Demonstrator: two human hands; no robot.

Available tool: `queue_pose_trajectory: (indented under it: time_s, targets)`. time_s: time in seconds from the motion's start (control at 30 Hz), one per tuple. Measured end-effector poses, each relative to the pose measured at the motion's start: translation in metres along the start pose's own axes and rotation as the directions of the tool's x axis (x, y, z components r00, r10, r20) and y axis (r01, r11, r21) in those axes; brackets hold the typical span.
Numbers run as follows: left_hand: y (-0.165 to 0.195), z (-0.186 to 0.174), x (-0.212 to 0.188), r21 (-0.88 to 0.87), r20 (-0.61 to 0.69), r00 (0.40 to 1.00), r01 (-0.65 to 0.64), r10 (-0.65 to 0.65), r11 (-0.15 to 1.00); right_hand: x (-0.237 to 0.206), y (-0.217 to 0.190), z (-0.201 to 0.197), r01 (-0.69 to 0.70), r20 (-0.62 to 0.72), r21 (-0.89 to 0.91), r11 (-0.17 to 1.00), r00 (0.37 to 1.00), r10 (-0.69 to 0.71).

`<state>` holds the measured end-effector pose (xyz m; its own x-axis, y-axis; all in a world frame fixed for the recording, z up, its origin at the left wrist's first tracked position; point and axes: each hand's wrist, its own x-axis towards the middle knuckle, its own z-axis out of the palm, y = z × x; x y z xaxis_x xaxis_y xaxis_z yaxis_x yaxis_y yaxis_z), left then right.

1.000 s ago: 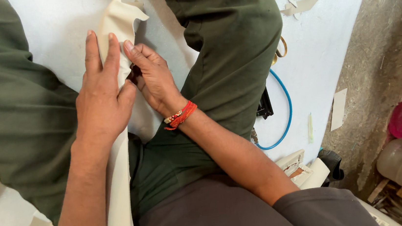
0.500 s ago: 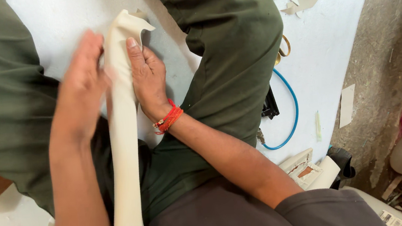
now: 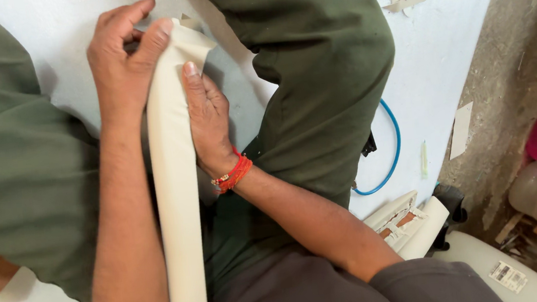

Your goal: The person sits on the floor with a long wooden frame strip across their lap and wraps white fabric over its edge. They trim excess fabric with scissors, tuck and fold the fabric around the frame, and drive staples with a pneumatic staple gun to hold the fabric in place, repeating along the strip.

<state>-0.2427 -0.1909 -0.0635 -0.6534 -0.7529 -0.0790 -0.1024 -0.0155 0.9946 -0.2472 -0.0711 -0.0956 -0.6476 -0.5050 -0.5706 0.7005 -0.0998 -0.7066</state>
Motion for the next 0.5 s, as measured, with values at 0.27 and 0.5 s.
queue_pose_trajectory:
  time_s: [0.27,0.5]
  targets:
    - [-0.037,-0.009,-0.029,0.273,0.011,0.995,0.094,-0.101,0.957,0.005,0.026,-0.013,0.095,0.037,-0.03,0.995,0.995,-0.094]
    - [-0.055,-0.018,-0.059,0.291,0.15,0.982,0.065,-0.113,0.954,-0.006,0.017,-0.015,-0.1,0.042,0.108,0.989,0.995,0.096]
